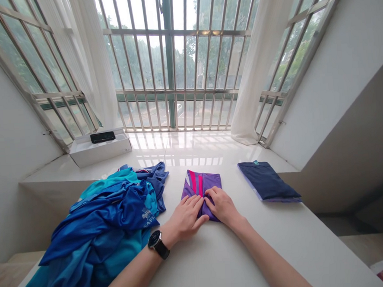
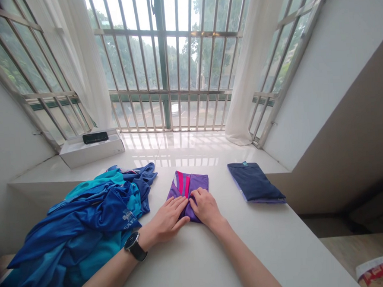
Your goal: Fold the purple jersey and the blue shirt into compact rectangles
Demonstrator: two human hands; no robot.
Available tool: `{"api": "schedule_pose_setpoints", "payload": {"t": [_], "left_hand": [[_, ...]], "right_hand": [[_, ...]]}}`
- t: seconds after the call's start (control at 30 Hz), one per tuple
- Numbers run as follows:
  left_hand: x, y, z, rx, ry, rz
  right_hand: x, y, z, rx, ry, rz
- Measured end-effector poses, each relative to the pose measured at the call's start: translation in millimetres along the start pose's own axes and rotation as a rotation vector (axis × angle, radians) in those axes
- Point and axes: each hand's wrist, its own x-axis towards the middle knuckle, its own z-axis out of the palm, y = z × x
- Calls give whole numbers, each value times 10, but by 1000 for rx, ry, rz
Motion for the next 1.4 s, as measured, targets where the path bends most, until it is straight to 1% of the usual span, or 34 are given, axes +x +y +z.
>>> {"api": "schedule_pose_setpoints", "payload": {"t": [0.1,0.2,0.33,0.4,0.5,0.63,0.7,0.83,0.97,1.07,1.17,1.27,1.33,1.4], "left_hand": [[24,28,38,23,42,-32],[31,29,37,51,58,-20],[22,18,-63,40,75,10],[22,17,-132,19,75,8],[29,17,-224,22,46,-19],[44,-13,-302,120,-10,-86],[47,-47,-327,146,-46,-97],[28,-126,-355,121,-92,-78],[-9,-137,-335,65,-55,-71],[-13,-70,-273,102,-34,-88],[13,12,-178,162,-2,-132],[48,50,-92,151,53,-186],[67,47,-61,128,68,-183],[77,34,-57,100,68,-149]], "right_hand": [[-11,-39,5,-20,2,27],[-27,-55,-39,-1,-35,35],[-29,-33,-146,121,-104,-3],[-16,-9,-190,154,-100,6],[9,49,-227,117,-36,61],[24,152,-233,23,41,95],[22,184,-231,-14,31,89],[9,175,-231,-44,-42,71],[2,149,-232,-36,-88,86],[1,154,-234,-18,-109,101],[3,153,-246,0,-136,119],[7,137,-262,8,-155,136],[10,126,-267,20,-155,147],[14,118,-267,50,-153,147]]}}
